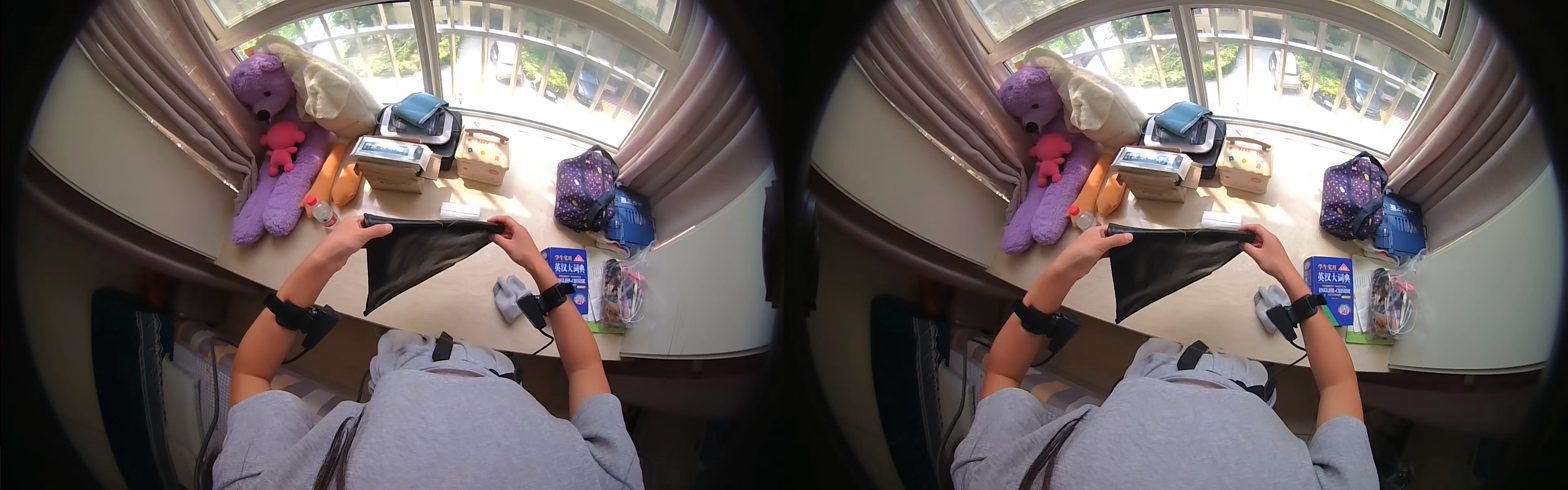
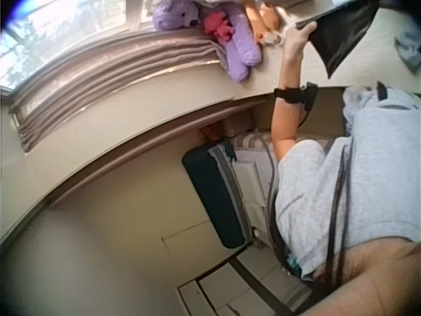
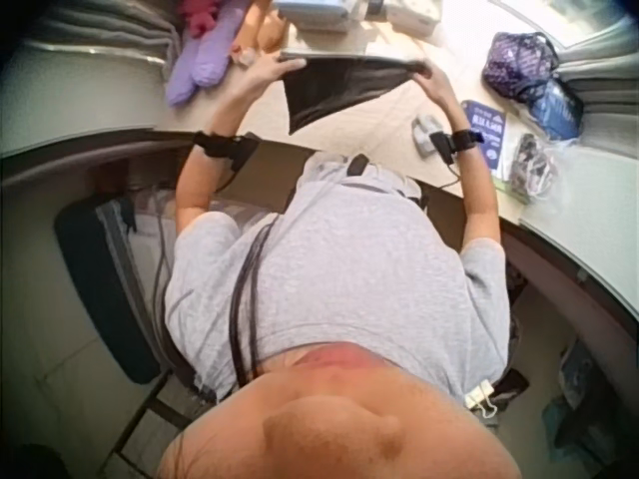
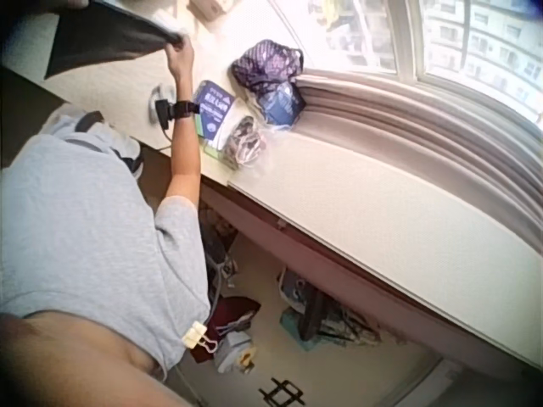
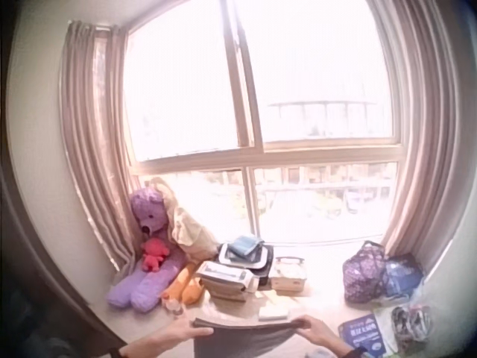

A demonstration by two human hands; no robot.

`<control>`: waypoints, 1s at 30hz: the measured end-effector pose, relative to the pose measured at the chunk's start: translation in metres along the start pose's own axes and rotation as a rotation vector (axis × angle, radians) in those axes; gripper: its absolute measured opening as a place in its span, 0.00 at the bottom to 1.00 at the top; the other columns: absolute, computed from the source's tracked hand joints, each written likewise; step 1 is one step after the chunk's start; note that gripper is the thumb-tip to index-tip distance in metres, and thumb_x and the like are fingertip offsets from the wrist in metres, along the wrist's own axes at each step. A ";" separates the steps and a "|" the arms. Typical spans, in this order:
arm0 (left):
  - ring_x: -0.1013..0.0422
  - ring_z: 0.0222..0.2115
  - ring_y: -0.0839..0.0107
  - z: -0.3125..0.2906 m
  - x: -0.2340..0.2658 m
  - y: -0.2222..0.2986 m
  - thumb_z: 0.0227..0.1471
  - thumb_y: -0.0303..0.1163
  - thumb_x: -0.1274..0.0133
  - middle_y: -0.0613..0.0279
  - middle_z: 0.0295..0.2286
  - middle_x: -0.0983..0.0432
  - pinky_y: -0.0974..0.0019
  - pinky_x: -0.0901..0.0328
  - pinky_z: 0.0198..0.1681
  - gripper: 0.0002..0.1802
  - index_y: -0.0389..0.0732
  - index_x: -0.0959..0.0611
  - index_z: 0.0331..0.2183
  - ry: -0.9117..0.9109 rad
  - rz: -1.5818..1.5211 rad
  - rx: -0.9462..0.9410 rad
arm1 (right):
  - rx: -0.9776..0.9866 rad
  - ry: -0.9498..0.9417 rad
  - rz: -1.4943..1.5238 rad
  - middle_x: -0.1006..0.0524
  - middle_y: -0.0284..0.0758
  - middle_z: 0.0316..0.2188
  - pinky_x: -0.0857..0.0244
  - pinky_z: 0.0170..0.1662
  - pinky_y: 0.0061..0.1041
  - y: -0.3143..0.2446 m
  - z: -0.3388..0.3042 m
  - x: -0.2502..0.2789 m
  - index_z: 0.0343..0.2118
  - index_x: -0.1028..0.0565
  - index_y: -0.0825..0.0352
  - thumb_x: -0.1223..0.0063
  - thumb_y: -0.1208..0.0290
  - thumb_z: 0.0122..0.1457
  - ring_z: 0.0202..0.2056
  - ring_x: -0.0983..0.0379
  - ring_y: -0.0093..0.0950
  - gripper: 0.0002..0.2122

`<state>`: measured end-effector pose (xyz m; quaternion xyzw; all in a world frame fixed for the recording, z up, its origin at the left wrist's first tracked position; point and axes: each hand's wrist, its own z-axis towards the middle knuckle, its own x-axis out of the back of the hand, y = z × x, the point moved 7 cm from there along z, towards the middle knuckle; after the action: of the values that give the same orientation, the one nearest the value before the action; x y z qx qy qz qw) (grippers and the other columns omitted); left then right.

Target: The person wipes a blue stationery case, then a black laptop sleeve, and finally the desk surface using a gray cloth. They move items aside to reach the desk and wipe different areas systematically.

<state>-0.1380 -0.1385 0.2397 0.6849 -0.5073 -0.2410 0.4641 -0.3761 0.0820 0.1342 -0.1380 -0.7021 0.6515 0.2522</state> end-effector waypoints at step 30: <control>0.30 0.25 0.83 0.157 0.185 0.165 0.50 0.30 0.44 0.65 0.26 0.22 0.77 0.36 0.28 0.12 0.37 0.20 0.38 0.292 0.365 -0.779 | 0.257 0.477 -0.325 0.21 0.33 0.27 0.34 0.32 0.18 -0.176 0.193 0.035 0.39 0.26 0.68 0.45 0.73 0.55 0.28 0.25 0.18 0.10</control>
<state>-0.2735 -0.3787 0.3401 0.3855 -0.4205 -0.2291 0.7887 -0.4847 -0.0824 0.3092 -0.1399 -0.5480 0.6353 0.5259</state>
